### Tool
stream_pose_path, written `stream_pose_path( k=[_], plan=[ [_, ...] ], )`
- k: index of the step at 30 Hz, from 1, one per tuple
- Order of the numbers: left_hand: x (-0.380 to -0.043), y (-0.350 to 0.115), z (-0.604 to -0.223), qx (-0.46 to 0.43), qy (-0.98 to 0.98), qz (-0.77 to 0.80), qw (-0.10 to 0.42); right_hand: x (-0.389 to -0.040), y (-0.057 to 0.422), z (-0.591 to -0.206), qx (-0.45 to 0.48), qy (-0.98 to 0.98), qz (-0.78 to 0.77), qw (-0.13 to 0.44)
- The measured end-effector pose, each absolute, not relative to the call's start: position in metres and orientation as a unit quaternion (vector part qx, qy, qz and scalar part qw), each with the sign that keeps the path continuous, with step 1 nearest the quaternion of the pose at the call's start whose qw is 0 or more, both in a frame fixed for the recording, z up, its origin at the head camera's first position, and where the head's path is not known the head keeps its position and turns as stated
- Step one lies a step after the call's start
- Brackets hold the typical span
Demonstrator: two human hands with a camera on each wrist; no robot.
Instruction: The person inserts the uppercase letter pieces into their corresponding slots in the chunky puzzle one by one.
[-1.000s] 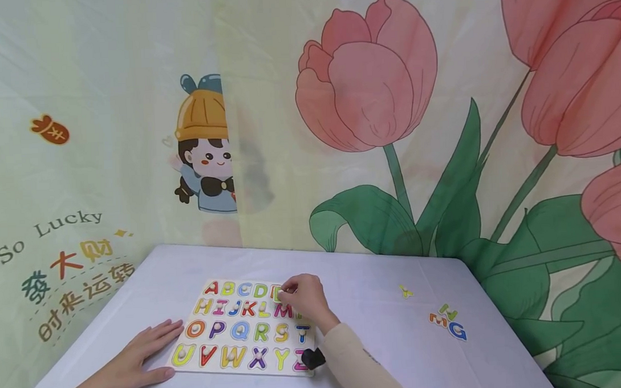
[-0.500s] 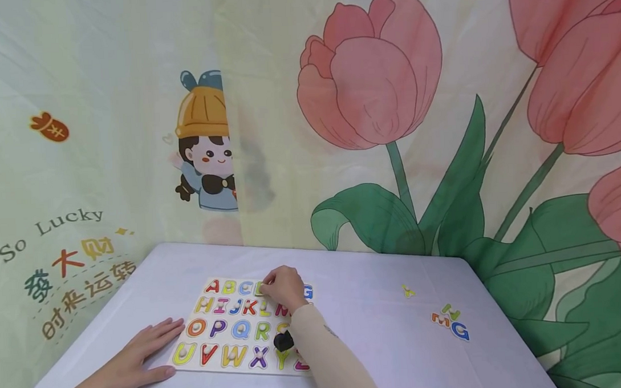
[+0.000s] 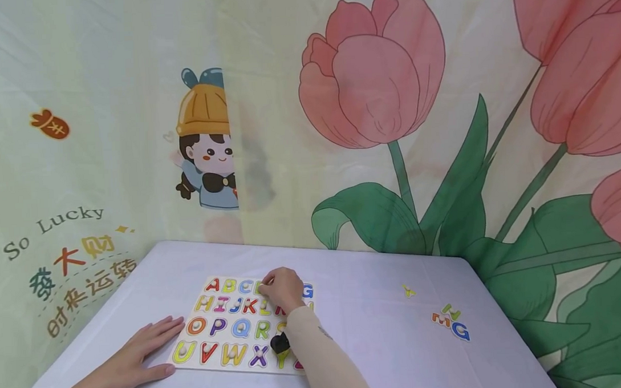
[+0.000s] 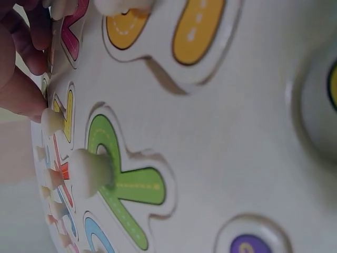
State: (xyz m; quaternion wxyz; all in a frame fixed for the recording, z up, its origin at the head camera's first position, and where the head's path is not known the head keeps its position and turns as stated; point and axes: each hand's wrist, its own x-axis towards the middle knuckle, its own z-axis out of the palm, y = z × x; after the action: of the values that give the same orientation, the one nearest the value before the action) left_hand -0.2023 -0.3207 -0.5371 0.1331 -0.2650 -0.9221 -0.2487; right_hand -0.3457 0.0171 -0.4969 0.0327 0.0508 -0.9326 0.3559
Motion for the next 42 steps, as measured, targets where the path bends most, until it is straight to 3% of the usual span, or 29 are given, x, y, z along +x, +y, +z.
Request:
stream_pose_path(
  k=[17,25,32,37,42],
  plan=[
    [-0.201,-0.320,-0.533,-0.273,-0.919,-0.254,0.132,-0.339,0.017,-0.497,0.055,-0.930,0.361,0.048],
    [-0.201,-0.320,-0.534,-0.274,-0.917,-0.256,0.135,-0.337,0.034,-0.488,0.113,-0.906,0.409,0.004],
    [-0.203,-0.318,-0.535,-0.277,-0.917,-0.249,0.144,-0.333,0.102,-0.462,0.168,-0.901,0.399,-0.001],
    [-0.205,-0.317,-0.534,-0.275,-0.917,-0.252,0.142,-0.334,0.180,-0.460,0.078,-0.919,0.379,0.075],
    [-0.204,-0.319,-0.538,-0.246,-0.928,-0.259,0.107,-0.332,0.253,-0.478,-0.061,-0.919,0.361,0.148]
  ],
)
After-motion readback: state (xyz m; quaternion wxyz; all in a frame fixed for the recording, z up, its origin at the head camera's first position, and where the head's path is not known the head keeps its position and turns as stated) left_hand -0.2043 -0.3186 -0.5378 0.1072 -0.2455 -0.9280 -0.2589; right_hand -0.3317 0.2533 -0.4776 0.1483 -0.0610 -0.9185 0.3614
